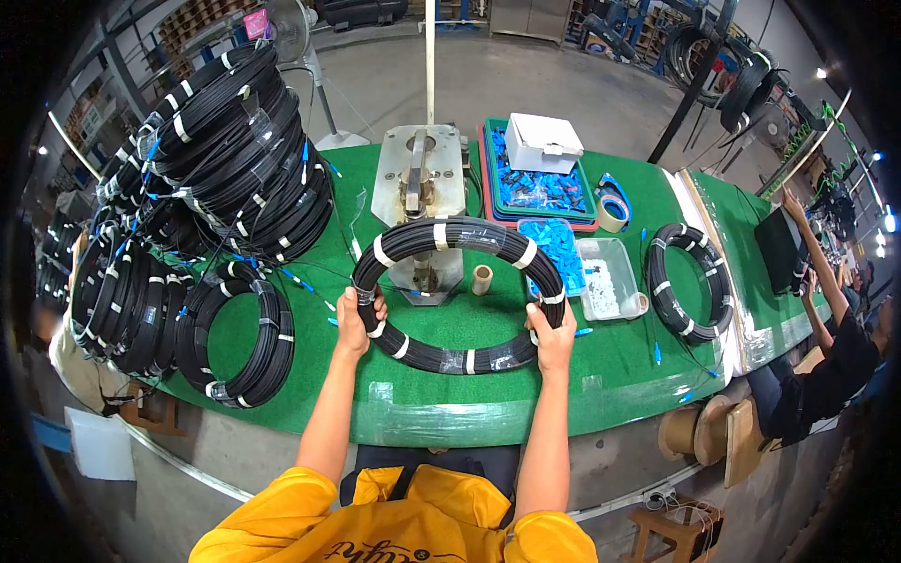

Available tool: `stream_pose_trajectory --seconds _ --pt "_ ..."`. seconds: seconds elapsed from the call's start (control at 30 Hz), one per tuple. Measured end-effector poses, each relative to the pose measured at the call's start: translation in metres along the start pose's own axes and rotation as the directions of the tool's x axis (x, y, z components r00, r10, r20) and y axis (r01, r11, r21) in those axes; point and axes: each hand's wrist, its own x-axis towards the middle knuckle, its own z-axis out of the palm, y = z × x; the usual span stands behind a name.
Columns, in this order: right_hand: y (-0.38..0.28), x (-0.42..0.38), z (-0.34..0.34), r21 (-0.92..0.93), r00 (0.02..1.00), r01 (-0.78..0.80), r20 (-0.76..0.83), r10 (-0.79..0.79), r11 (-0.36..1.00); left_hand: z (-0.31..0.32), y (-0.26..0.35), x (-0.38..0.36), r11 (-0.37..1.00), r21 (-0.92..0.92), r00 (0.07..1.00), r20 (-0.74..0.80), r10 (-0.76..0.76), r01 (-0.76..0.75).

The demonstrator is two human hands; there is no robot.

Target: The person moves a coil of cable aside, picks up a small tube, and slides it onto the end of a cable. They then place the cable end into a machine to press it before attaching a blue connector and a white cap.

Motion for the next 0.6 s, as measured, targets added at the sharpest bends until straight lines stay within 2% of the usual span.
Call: stream_pose_trajectory --seconds 0.1,0.17,0.6 --pt "-0.005 0.002 -0.009 -0.015 1.000 0.008 0.002 -0.008 1.000 0.010 -0.007 -0.004 0.999 -0.011 0.999 0.010 0.036 -0.036" --pt "-0.004 0.003 -0.009 -0.012 1.000 0.009 0.002 -0.009 1.000 0.010 -0.008 -0.002 0.990 0.118 0.997 0.011 0.072 -0.073" --pt "-0.004 0.004 -0.007 -0.032 0.999 -0.024 -0.022 0.023 0.999 0.012 -0.004 0.000 0.991 0.118 0.998 0.014 0.065 -0.067"
